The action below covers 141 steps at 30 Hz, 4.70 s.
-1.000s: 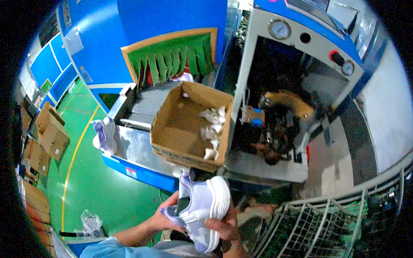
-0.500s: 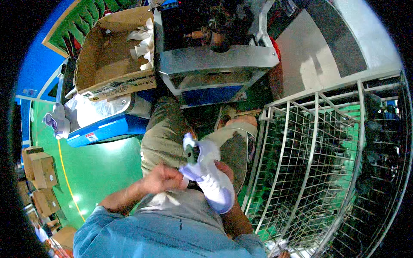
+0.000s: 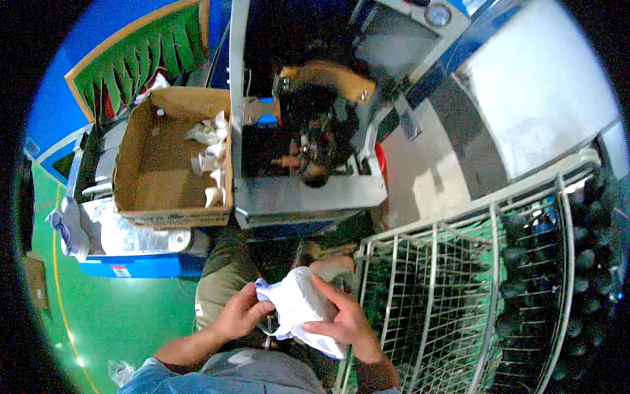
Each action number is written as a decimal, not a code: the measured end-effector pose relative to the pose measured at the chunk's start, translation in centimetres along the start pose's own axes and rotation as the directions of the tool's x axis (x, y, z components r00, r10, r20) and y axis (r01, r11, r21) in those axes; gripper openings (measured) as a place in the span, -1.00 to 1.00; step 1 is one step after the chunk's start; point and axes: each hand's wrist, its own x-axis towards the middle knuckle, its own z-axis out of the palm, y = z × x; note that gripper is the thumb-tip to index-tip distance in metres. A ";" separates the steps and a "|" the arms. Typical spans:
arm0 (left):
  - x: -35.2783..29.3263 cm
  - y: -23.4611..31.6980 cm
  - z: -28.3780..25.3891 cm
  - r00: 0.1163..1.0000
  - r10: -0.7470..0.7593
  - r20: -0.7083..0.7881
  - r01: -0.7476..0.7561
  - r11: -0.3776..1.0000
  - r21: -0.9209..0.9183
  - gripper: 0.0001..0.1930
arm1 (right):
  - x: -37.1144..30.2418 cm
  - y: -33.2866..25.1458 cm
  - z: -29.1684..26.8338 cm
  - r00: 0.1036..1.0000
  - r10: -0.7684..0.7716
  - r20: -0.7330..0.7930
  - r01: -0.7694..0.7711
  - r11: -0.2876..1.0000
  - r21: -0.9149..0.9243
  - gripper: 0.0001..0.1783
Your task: The person takes shoe lasts from a rack, inserts white heel stiffeners into the back of purple and white shoe uppers, and places the prepared uppers onto a conveyor belt leading into a machine.
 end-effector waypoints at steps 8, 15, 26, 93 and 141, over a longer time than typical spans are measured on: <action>7.3 10.3 2.2 0.817 0.560 -0.140 -0.575 0.770 -0.278 -0.72 | 9.5 -16.8 -3.4 0.920 -0.279 -0.275 0.254 0.959 -0.124 0.05; 15.9 16.8 1.6 0.856 0.444 -0.265 -0.507 0.821 -0.263 -0.64 | 17.2 -24.2 -5.0 0.877 -0.345 -0.336 0.242 0.919 -0.310 -0.05; 16.7 13.3 -1.1 0.898 0.188 -0.398 -0.252 0.961 -0.116 -0.63 | 24.4 -24.8 -3.8 0.926 -0.227 -0.301 -0.170 0.463 -0.870 -0.15; 1.2 0.4 8.2 0.908 -0.244 0.342 -0.156 0.560 0.814 -0.78 | -29.9 45.0 4.4 -0.611 0.260 -0.747 -0.372 0.739 0.562 -0.24; -30.7 12.8 -26.7 0.228 0.263 -0.937 0.851 0.414 0.323 -0.48 | 6.4 11.3 -4.0 0.718 0.032 -0.695 -0.467 0.762 -0.448 -0.64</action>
